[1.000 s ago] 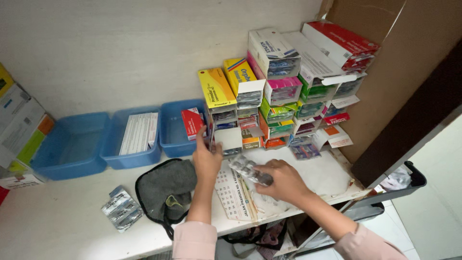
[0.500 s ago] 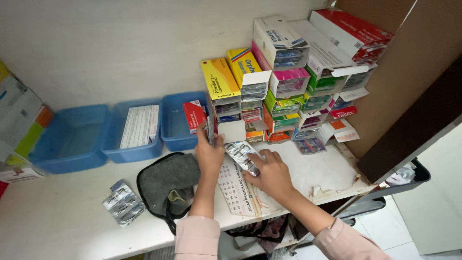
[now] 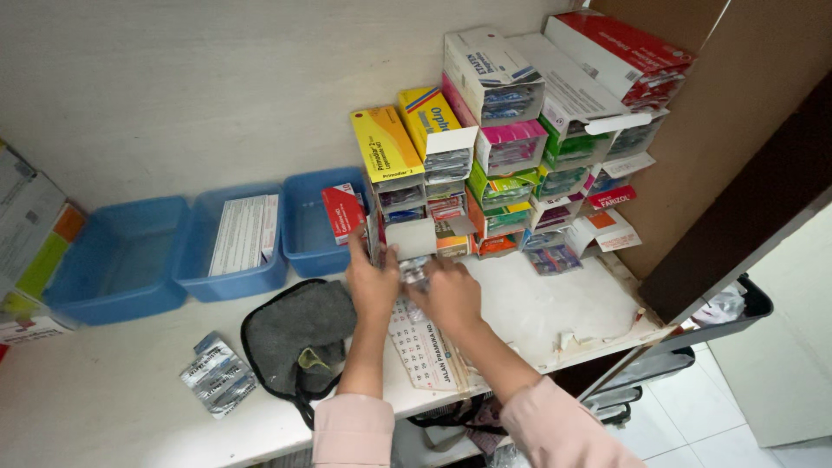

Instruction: The person organizes medicine boxes and blister packs on a pharmacy shelf. They pick up boxes, place them into slots, handle blister packs, and move items between the shelf and a nearby table. The person also moves a small pouch and adjusts the arrangement of boxes.

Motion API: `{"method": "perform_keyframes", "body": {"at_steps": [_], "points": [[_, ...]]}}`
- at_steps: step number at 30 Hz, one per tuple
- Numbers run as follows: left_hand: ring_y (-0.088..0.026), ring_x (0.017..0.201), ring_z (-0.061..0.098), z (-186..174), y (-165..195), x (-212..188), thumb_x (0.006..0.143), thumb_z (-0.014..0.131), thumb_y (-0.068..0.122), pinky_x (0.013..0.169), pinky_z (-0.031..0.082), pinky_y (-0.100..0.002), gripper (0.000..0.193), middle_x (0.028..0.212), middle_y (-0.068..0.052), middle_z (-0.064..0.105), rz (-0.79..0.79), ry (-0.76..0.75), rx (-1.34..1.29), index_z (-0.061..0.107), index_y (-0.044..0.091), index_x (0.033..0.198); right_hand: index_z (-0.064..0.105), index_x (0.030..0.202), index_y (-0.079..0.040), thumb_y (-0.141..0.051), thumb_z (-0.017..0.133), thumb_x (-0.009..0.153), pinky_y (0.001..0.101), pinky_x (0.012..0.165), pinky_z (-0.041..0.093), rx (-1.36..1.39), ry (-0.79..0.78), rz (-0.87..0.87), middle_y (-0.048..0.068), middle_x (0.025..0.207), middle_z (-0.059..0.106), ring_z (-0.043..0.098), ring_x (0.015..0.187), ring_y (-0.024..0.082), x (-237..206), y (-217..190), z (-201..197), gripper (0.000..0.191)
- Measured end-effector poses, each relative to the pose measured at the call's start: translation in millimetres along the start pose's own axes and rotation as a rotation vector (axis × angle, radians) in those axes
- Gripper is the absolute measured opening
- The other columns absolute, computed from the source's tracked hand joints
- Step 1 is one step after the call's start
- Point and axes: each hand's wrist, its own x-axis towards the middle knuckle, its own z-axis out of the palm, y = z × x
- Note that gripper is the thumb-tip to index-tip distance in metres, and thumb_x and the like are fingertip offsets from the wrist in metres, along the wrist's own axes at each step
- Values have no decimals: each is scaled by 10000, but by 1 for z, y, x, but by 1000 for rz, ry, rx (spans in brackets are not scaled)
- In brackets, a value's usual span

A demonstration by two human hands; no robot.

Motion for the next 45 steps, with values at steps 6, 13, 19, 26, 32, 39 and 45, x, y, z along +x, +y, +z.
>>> {"method": "perform_keyframes", "body": {"at_steps": [6,13,19,26,32,39,45], "points": [[-329,835,738,-1,-7,3,846,753,64,755,555,-435,543,897,-147,730,45,17,11,528,94,1339,702,1237,-90,-219,813,646,483,961,481,11,-131,-486,183,1350,545,532,1207,376,-25,27,-19,614],[-308,806,740,0,-8,6,843,746,68,750,562,-427,533,878,-135,726,9,5,8,532,97,1330,737,1194,-168,-92,746,681,479,883,476,-146,-182,-871,128,1218,606,555,1160,350,-2,44,-15,519],[-297,790,737,0,-6,4,843,744,69,741,564,-418,528,883,-139,724,-15,0,-6,536,96,1328,753,1002,-157,-171,688,779,440,840,507,-262,-99,-1064,64,1002,611,612,1026,248,10,43,0,233],[-308,815,731,-1,-4,5,848,756,75,752,556,-424,543,903,-145,726,-16,-3,18,526,92,1339,755,1095,-162,-180,656,822,414,730,534,-241,-75,-1148,83,992,579,608,978,285,11,37,2,291],[-314,823,747,-1,-4,4,845,759,85,749,568,-426,549,918,-143,726,14,-1,3,525,104,1342,673,1018,-163,-260,663,754,409,717,560,-389,-120,-1055,96,1067,591,627,997,313,6,37,-4,282],[-301,845,761,-2,0,6,838,774,93,776,576,-413,567,923,-141,747,-9,4,21,526,113,1348,596,1157,-148,-172,655,764,359,543,571,-334,108,-948,69,948,598,679,788,259,11,47,-9,398],[-284,843,762,-3,2,4,837,765,88,767,574,-410,553,925,-131,749,-41,-4,15,535,109,1340,585,1072,-113,-157,671,812,341,473,571,-390,81,-952,85,914,569,673,633,242,0,40,-1,278]]}}
